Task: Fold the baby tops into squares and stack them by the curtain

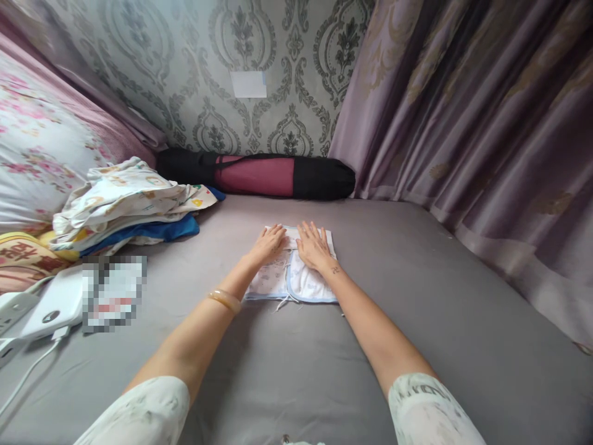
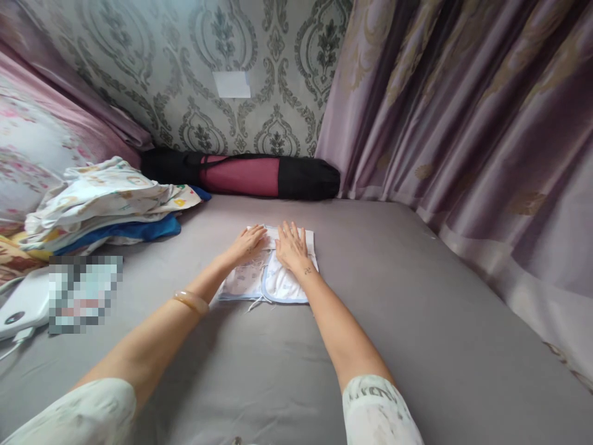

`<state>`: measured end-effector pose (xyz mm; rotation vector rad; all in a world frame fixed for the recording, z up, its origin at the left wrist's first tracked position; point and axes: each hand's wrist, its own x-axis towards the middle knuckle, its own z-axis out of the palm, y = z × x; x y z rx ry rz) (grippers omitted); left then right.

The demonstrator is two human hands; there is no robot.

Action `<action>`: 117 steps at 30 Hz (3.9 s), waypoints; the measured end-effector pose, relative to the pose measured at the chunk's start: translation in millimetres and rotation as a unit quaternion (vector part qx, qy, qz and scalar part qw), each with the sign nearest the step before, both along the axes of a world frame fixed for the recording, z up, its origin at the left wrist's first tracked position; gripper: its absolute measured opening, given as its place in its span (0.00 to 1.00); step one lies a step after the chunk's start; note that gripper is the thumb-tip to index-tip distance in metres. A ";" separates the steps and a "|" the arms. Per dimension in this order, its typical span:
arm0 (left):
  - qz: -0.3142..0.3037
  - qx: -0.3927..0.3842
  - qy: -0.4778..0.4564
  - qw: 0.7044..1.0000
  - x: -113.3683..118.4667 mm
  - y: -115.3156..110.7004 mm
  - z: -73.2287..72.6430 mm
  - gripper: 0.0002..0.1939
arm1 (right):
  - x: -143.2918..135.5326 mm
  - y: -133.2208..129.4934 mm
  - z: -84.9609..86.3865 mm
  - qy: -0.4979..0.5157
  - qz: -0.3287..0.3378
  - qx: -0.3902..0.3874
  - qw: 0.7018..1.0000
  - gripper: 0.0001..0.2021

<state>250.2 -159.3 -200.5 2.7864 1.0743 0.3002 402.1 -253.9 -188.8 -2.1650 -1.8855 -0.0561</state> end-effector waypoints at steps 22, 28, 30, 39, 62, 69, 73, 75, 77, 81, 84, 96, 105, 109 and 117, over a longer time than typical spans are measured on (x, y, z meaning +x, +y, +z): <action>0.025 -0.065 0.090 0.994 21.4 -14.7 0.5 0.29 | 1.9 0.6 -8.3 0.063 0.012 -0.125 0.990 0.28; 0.046 -0.021 0.067 0.996 16.3 -17.8 -5.7 0.30 | 6.0 -4.7 -13.0 0.056 -0.031 -0.105 0.992 0.26; 0.048 -0.030 0.073 0.996 16.8 -17.5 -7.5 0.30 | 6.1 -5.2 -14.8 0.056 -0.033 -0.105 0.992 0.26; 0.092 0.013 0.048 0.995 12.3 -17.6 -9.9 0.33 | 5.3 -2.5 -20.1 0.060 -0.073 -0.077 0.993 0.30; 0.099 -0.052 0.065 0.992 6.4 -9.9 -8.9 0.36 | 6.4 -4.4 -12.0 0.084 -0.123 -0.110 0.983 0.33; 0.022 -0.004 0.046 0.999 12.9 -24.5 -1.6 0.30 | -5.7 -6.0 -9.0 0.028 0.026 -0.065 0.997 0.29; 0.000 -0.037 0.074 0.997 13.2 -25.6 -6.8 0.30 | -8.7 -3.6 -14.6 0.043 0.040 -0.096 0.994 0.30; 0.001 -0.041 0.081 0.996 12.8 -25.3 -5.8 0.30 | -7.4 -3.1 -13.8 0.049 0.043 -0.105 0.992 0.30; 0.015 -0.028 0.075 0.997 12.8 -25.4 -2.9 0.30 | -5.6 -3.4 -11.4 0.048 0.034 -0.095 0.994 0.29; 0.036 -0.018 0.067 0.997 13.0 -26.4 -0.1 0.30 | -3.6 -4.0 -10.0 0.050 -0.004 -0.081 0.995 0.29; 0.052 -0.023 0.070 0.996 12.6 -25.7 -1.9 0.30 | -2.3 -3.2 -12.7 0.057 -0.017 -0.090 0.994 0.29; 0.119 -0.057 0.082 0.988 7.3 -13.5 -5.8 0.34 | 11.3 -2.9 -17.9 0.055 -0.107 -0.066 0.991 0.30; 0.108 -0.107 0.022 0.988 -11.4 -0.7 -2.7 0.33 | 32.7 -13.1 -9.1 0.099 -0.104 -0.046 0.989 0.27; 0.118 -0.087 -0.012 0.989 -46.4 -4.0 5.8 0.32 | 50.9 -42.6 -4.6 0.141 -0.103 0.005 0.985 0.23; 0.162 -0.302 -0.110 0.933 -107.0 -42.2 14.2 0.33 | 70.1 -108.5 -7.5 0.304 -0.140 -0.033 0.942 0.18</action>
